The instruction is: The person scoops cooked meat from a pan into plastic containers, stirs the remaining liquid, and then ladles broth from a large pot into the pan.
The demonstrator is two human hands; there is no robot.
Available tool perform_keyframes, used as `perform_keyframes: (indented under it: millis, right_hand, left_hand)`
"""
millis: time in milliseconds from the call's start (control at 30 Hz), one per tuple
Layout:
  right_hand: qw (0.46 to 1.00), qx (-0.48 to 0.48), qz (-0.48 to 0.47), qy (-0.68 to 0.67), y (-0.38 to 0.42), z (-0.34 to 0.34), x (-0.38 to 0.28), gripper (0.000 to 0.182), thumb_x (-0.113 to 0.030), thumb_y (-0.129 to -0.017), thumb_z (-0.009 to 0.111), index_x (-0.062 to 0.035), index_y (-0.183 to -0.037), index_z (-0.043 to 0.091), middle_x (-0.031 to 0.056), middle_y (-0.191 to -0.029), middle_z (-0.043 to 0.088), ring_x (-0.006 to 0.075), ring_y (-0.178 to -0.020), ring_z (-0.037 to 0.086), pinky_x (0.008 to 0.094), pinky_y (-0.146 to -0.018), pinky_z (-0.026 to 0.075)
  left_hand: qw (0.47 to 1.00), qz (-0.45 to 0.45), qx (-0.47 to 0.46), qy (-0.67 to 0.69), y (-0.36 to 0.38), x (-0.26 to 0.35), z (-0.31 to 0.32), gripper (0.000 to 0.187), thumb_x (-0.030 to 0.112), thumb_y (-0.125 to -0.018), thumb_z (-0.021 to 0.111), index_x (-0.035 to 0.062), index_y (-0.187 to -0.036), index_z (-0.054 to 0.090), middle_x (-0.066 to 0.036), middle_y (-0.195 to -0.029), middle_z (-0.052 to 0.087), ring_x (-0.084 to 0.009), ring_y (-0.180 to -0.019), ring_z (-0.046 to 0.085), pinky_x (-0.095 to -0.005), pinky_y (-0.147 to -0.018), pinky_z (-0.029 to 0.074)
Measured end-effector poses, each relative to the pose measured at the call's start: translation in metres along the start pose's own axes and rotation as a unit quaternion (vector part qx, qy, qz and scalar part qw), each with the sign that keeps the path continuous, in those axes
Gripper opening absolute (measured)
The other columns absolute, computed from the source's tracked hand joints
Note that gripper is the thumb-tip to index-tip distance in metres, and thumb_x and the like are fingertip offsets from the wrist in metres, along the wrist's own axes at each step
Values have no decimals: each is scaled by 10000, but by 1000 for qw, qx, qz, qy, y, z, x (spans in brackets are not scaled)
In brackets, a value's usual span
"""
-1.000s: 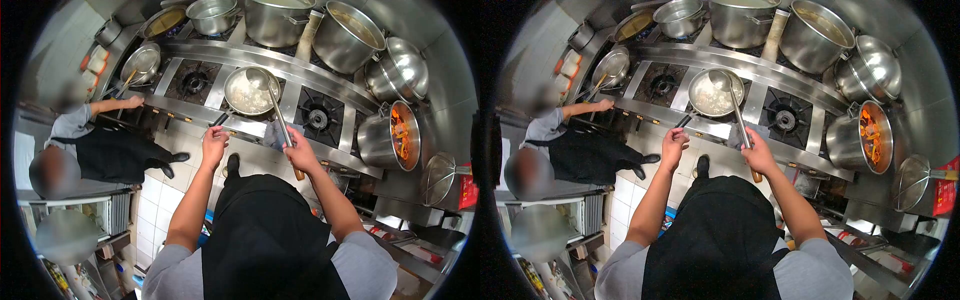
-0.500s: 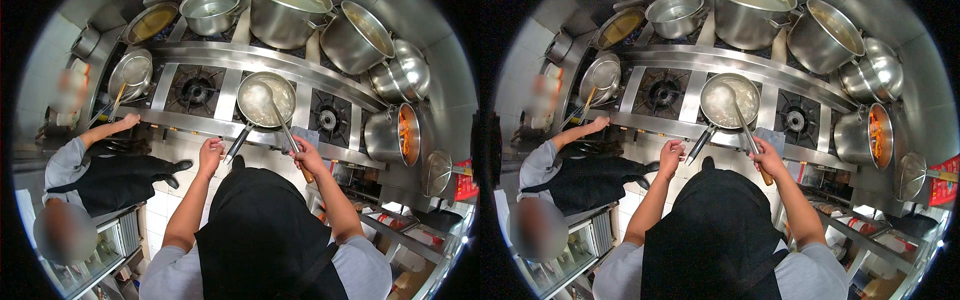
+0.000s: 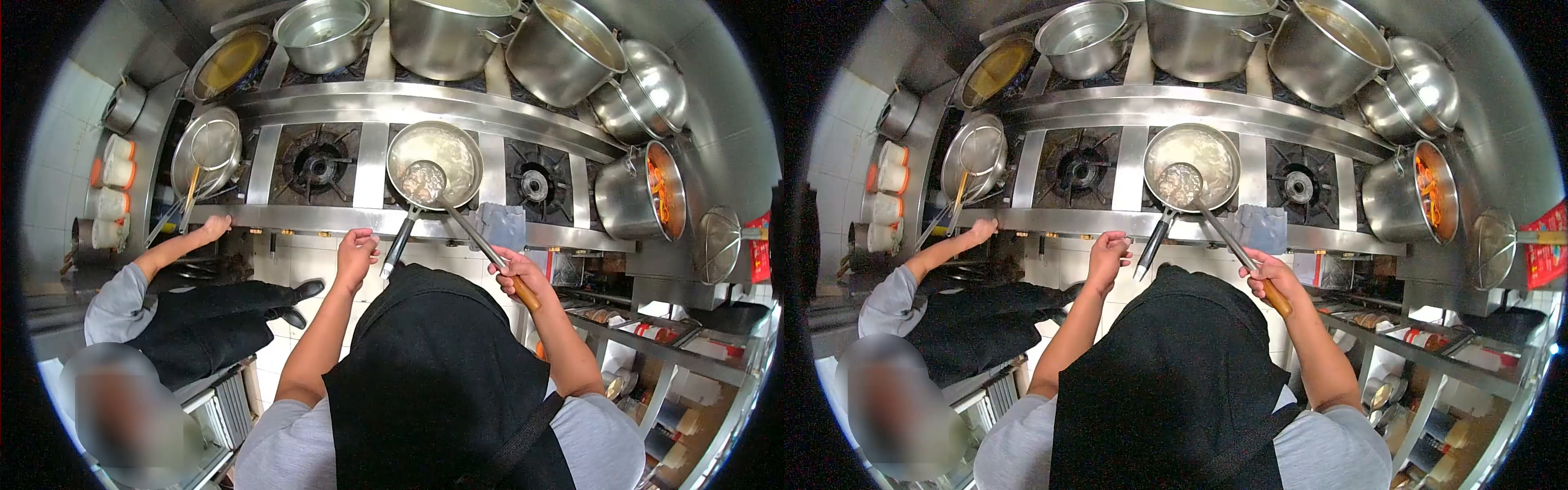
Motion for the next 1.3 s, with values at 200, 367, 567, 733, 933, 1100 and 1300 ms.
perform_keyframes:
  millis: [200, 367, 567, 733, 933, 1100, 1300]
  right_hand:
    - [999, -26, -3, -40, 10, -1, 4, 674, 40, -900, 580, -46, -1549, 422, 174, -1077, 649, 132, -611, 548, 256, -499, 507]
    - [995, -30, 6, -92, 9, 13, -3, 615, 39, -904, 577, -28, -1504, 458, 185, -1079, 656, 131, -623, 553, 256, -503, 509]
    - [996, 69, 11, -54, 5, 45, -19, 602, 49, -884, 599, -16, -1455, 422, 197, -1052, 667, 157, -623, 565, 284, -520, 514]
    - [994, 108, -2, -3, -7, 47, -21, 656, 63, -876, 590, -23, -1480, 350, 219, -1017, 674, 189, -624, 585, 331, -533, 525]
    - [991, 123, 2, 51, -18, 52, -23, 616, 66, -894, 576, -32, -1468, 374, 207, -1053, 662, 174, -620, 571, 315, -529, 517]
    - [996, 86, 13, 17, -25, 45, -20, 686, 69, -901, 575, -40, -1534, 333, 213, -1088, 659, 176, -627, 578, 326, -536, 524]
    - [996, 47, -9, 77, -15, 47, -12, 700, 65, -862, 593, -35, -1529, 407, 159, -1041, 668, 149, -603, 566, 288, -507, 511]
  left_hand:
    - [1000, -19, -11, -18, 1, -8, 0, 322, 180, -976, 711, 39, -1247, 608, -43, -981, 646, -152, -817, 667, -287, -692, 554]
    - [1000, -25, -13, -8, -2, -17, -2, 321, 151, -967, 725, 26, -1239, 610, -61, -994, 664, -145, -787, 671, -283, -652, 556]
    - [999, -31, -23, -26, -2, -11, 1, 330, 192, -979, 717, 42, -1250, 603, -38, -997, 635, -142, -812, 653, -291, -682, 544]
    - [999, -30, -14, -14, 1, -4, -6, 314, 190, -990, 697, 41, -1249, 601, -42, -997, 646, -147, -820, 653, -297, -692, 545]
    - [999, -33, -8, -28, 7, -10, -19, 318, 189, -991, 694, 42, -1257, 599, -42, -999, 643, -151, -829, 657, -301, -703, 545]
    - [999, -37, 15, -13, 5, -11, -28, 302, 171, -976, 713, 35, -1232, 629, -53, -974, 673, -143, -801, 674, -290, -675, 559]
    - [998, -50, -4, -29, 2, -18, -23, 345, 207, -972, 726, 49, -1253, 601, -39, -999, 647, -148, -840, 664, -297, -700, 542]
Point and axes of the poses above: each hand's wrist, its own y-axis away from the middle knuckle, its own z-axis out of the palm, x = y × z, the point moved 9 cm from there along -y, towards the middle knuckle
